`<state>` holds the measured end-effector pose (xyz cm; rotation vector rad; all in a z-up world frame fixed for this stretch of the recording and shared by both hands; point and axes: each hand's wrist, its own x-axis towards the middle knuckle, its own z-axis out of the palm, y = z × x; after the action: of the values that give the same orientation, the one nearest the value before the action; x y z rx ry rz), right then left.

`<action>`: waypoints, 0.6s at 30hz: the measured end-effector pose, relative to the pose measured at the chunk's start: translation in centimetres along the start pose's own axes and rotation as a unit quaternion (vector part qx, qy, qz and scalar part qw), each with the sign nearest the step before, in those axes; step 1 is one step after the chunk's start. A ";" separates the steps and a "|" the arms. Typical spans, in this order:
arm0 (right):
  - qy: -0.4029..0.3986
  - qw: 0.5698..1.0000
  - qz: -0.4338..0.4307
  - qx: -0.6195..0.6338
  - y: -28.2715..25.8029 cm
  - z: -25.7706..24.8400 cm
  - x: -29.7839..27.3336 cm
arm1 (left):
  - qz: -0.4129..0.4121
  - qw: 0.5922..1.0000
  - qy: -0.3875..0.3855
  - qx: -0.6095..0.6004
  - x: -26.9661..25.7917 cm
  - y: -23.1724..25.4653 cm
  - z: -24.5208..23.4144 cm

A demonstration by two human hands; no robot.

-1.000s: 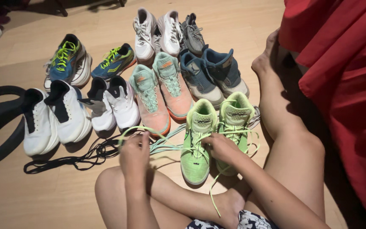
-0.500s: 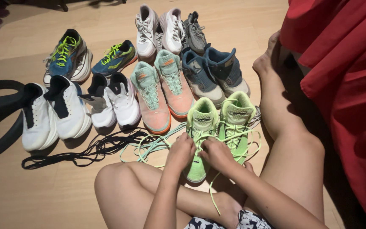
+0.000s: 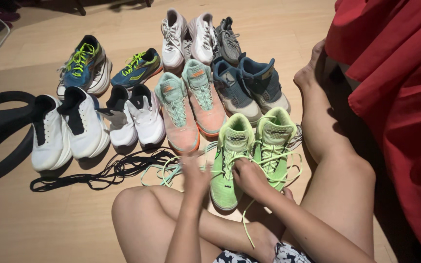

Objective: The person sits on the floor and removes laces from several pairs of shoes, then re-laces a pair of green high-top sneakers. The person handles multiple shoe laces and shoes, organizing them on the floor.

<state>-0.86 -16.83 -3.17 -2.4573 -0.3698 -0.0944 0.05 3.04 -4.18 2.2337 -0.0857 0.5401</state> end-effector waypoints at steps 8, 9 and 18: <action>0.002 0.999 -0.036 -0.001 0.4 0.5 -0.5 | 0.019 0.975 -0.223 -0.010 -1.1 2.0 1.0; -0.007 1.000 -0.016 0.007 0.4 0.6 -0.5 | 0.018 0.973 -0.229 -0.005 -1.1 1.8 1.0; -0.013 0.987 -0.114 0.112 3.4 0.9 -0.8 | 0.000 0.976 -0.219 -0.015 -1.4 0.6 1.9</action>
<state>-0.71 -19.02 -6.04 -2.1893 -0.6376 -0.1116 -0.67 1.02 -5.41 2.2873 -0.3175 0.0365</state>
